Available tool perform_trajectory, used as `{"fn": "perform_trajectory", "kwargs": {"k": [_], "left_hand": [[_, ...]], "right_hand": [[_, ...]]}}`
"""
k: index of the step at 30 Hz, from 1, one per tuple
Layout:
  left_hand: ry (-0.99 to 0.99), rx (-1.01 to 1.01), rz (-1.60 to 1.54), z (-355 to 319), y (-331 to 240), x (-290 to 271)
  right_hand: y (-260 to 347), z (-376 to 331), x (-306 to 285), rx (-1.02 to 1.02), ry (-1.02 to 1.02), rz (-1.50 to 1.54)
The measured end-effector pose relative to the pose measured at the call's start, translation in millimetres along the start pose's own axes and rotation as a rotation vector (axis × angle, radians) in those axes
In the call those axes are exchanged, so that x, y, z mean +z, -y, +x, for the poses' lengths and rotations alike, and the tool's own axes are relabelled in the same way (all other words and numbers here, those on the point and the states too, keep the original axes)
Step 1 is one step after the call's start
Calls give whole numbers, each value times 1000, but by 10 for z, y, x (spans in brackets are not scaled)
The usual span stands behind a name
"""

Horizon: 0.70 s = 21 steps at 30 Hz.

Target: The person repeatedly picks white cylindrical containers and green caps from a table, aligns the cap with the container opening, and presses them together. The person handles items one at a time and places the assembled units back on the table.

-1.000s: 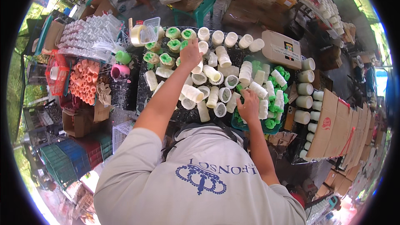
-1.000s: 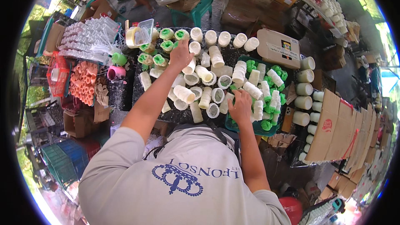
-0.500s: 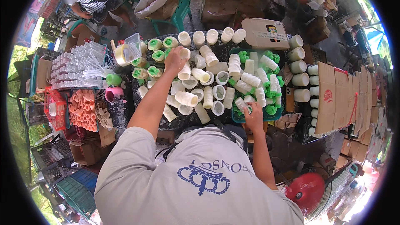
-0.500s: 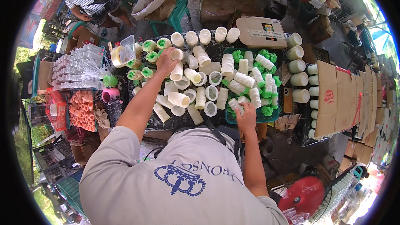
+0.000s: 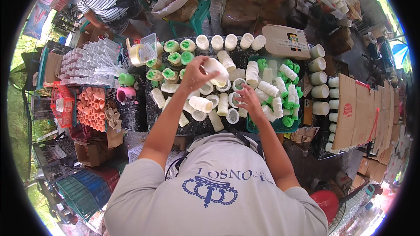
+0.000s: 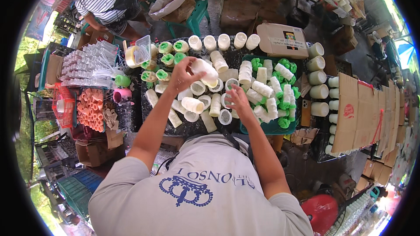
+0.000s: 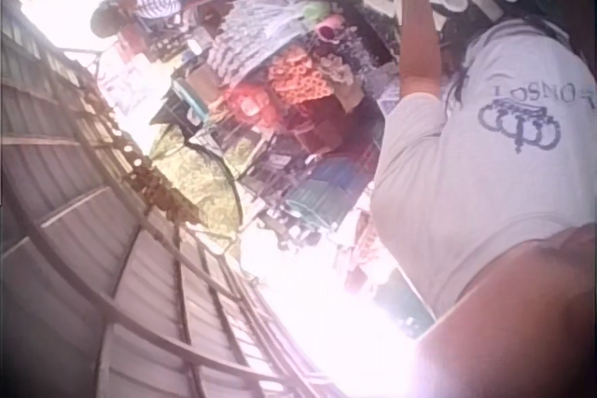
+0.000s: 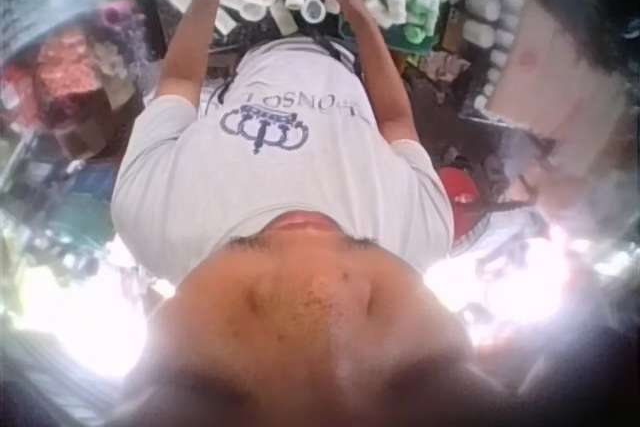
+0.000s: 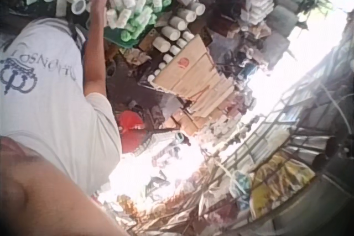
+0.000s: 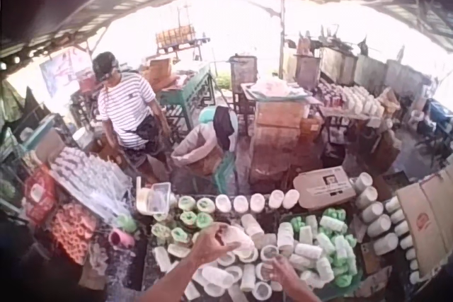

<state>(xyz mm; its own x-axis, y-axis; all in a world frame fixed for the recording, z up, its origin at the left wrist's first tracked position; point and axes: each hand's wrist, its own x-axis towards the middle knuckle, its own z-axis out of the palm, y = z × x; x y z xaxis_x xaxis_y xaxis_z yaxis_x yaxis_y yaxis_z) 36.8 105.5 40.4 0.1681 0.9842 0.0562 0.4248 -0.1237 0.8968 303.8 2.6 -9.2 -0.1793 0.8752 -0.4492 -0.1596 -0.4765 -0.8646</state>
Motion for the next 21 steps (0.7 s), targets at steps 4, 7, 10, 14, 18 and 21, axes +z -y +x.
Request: {"fn": "perform_trajectory", "kwargs": {"k": [4,7,10,14,18,21], "left_hand": [[6,-5,-35,-403,-598,553],[17,-162,-413,-550,-634,664],[32,-294,-662,-693,-366,797],[-115,-550,-841,-833,-508,1189],[-287,-211,-466,-911,-273,1470],[-329,-302,-652,-852,-309,1488]], "right_hand": [[212,124,435,-85,200,184],[200,197,421,-39,118,270],[149,270,293,-22,118,216],[312,138,416,-53,21,112],[409,68,414,125,52,340],[434,-3,413,91,67,417]]}}
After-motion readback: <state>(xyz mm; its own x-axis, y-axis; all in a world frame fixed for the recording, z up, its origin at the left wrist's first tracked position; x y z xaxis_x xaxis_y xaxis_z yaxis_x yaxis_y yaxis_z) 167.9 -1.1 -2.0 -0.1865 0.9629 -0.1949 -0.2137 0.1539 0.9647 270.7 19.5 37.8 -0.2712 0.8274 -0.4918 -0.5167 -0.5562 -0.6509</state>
